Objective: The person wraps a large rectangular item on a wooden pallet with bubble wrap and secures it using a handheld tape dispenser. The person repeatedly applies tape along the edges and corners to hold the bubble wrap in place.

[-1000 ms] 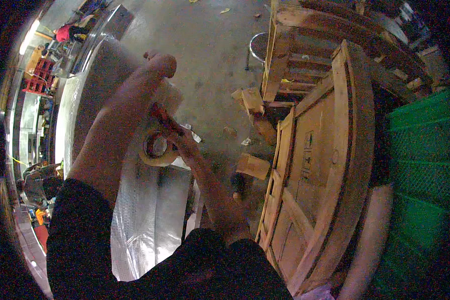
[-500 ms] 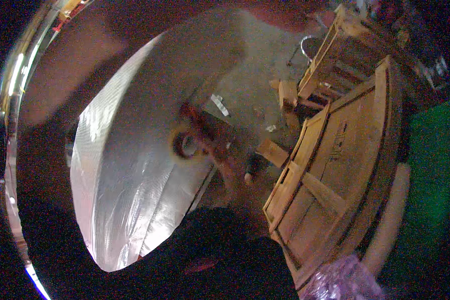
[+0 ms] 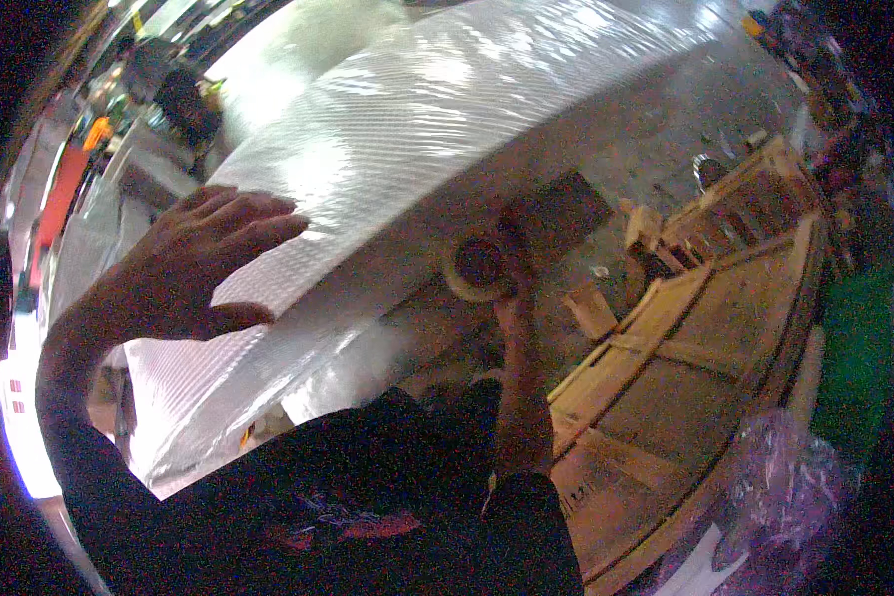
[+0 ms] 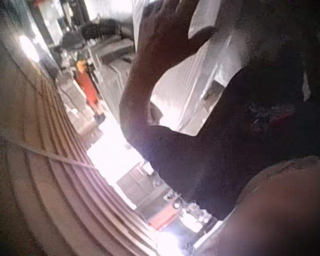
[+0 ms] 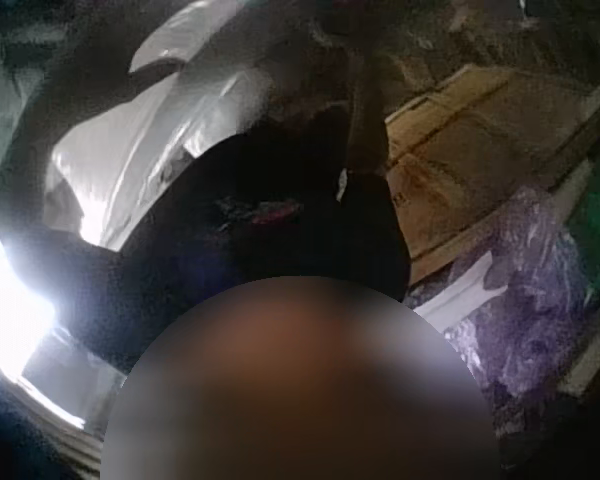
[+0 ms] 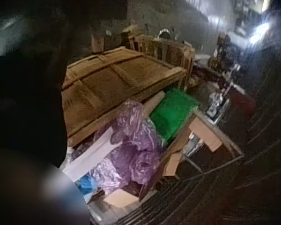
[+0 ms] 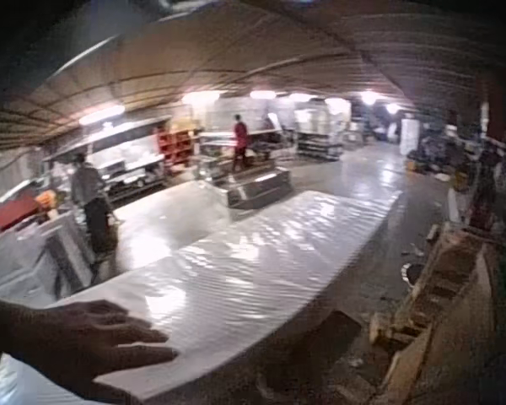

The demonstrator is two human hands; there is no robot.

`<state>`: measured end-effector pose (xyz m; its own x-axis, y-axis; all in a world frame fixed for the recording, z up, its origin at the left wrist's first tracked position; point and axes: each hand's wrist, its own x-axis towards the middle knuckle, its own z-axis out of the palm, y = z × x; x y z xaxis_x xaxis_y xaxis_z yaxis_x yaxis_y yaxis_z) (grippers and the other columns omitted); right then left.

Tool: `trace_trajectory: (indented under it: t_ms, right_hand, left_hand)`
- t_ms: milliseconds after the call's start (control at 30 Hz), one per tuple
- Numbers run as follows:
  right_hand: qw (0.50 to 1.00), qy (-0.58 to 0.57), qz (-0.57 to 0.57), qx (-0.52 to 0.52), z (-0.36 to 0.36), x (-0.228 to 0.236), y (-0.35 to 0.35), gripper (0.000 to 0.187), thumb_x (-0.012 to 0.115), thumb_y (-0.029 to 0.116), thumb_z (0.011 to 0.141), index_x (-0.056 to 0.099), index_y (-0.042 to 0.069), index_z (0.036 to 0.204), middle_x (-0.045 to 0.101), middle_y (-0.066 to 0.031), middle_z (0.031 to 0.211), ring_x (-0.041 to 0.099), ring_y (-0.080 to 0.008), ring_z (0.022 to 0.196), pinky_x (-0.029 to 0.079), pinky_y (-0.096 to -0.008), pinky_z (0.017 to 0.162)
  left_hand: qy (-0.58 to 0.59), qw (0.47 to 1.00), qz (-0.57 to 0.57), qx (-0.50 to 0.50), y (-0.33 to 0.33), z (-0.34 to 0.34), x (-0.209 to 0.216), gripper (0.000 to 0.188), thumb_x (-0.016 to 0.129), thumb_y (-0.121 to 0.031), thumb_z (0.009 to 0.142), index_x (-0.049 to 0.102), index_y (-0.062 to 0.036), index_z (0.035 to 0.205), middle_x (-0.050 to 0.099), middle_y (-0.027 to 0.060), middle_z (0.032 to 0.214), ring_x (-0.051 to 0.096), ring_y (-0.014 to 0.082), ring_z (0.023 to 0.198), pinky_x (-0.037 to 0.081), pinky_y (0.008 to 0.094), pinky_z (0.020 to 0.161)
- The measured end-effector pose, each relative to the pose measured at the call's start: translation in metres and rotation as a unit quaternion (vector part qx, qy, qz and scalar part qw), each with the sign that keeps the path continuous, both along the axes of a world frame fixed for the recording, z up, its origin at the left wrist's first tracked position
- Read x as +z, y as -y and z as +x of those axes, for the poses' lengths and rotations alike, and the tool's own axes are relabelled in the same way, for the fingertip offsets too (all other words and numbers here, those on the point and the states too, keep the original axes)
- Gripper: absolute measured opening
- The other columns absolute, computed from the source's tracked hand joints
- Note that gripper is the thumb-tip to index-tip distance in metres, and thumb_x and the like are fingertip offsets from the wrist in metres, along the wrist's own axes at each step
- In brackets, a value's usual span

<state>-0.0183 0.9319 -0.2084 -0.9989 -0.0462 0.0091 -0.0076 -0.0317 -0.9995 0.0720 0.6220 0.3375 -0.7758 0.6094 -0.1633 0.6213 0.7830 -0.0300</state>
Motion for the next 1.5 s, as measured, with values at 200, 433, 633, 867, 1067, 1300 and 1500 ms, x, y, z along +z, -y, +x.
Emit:
trace_trajectory:
  t_ms: [200,433,633,867,1067,1300,1500]
  right_hand:
    - [0.913,0.088,-0.399,0.012,0.019,0.056,0.031,0.054,0.058,0.035,0.094,0.049,0.009,0.141,0.051,-0.0122,0.144,0.054,-0.0273,0.126,0.047,-0.0426,0.103]
    - [0.976,0.175,-0.062,0.109,0.191,0.055,0.107,0.056,0.058,0.036,0.094,0.048,0.011,0.143,0.052,-0.0092,0.139,0.052,-0.0236,0.123,0.042,-0.0394,0.105]
    - [0.953,0.200,-0.014,0.227,0.351,0.051,0.209,0.054,0.059,0.035,0.094,0.049,0.010,0.141,0.054,-0.0090,0.135,0.053,-0.0232,0.120,0.043,-0.0391,0.102]
    - [0.888,0.222,0.044,0.401,0.462,0.079,0.259,0.052,0.059,0.035,0.094,0.051,0.009,0.138,0.055,-0.0088,0.131,0.055,-0.0228,0.116,0.044,-0.0387,0.100]
    - [0.826,0.227,0.097,0.506,0.508,0.083,0.277,0.050,0.060,0.035,0.094,0.052,0.009,0.136,0.057,-0.0086,0.128,0.056,-0.0224,0.113,0.045,-0.0384,0.097]
    - [0.767,0.212,0.116,0.594,0.533,0.083,0.312,0.047,0.060,0.034,0.094,0.053,0.008,0.133,0.058,-0.0084,0.123,0.057,-0.0219,0.109,0.046,-0.0380,0.094]
    - [0.693,0.172,0.105,0.692,0.575,0.073,0.376,0.046,0.061,0.034,0.094,0.054,0.007,0.131,0.060,-0.0082,0.120,0.059,-0.0215,0.106,0.047,-0.0377,0.092]
  left_hand:
    - [0.013,0.967,0.072,0.243,0.078,0.098,0.005,0.078,0.082,-0.030,0.075,0.049,-0.0064,0.141,0.059,0.0178,0.132,0.056,0.0363,0.123,0.043,0.0466,0.105]
    - [-0.053,0.943,0.187,0.272,0.153,0.218,-0.017,0.056,0.083,-0.016,0.073,0.063,-0.0021,0.124,0.068,0.0168,0.115,0.065,0.0356,0.105,0.052,0.0432,0.090]
    - [0.094,0.846,0.502,0.153,0.157,0.342,-0.094,0.032,0.077,-0.016,0.084,0.069,-0.0045,0.113,0.071,0.0129,0.099,0.070,0.0313,0.085,0.057,0.0378,0.073]
    - [0.066,0.819,0.496,0.279,0.125,0.411,-0.252,0.039,0.066,-0.026,0.088,0.064,-0.0035,0.120,0.066,0.0213,0.111,0.066,0.0405,0.096,0.055,0.0482,0.082]
    - [0.126,0.832,0.302,0.448,0.180,0.458,-0.304,0.042,0.067,-0.034,0.086,0.063,-0.0063,0.118,0.066,0.0233,0.110,0.068,0.0399,0.094,0.056,0.0516,0.074]
    - [0.121,0.785,0.318,0.517,0.198,0.498,-0.283,0.043,0.061,-0.039,0.091,0.063,-0.0041,0.116,0.072,0.0196,0.090,0.071,0.0393,0.079,0.058,0.0495,0.067]
    - [0.163,0.774,0.231,0.567,0.213,0.534,-0.308,0.034,0.060,-0.036,0.091,0.072,-0.0043,0.095,0.073,0.0175,0.088,0.073,0.0349,0.079,0.059,0.0475,0.068]
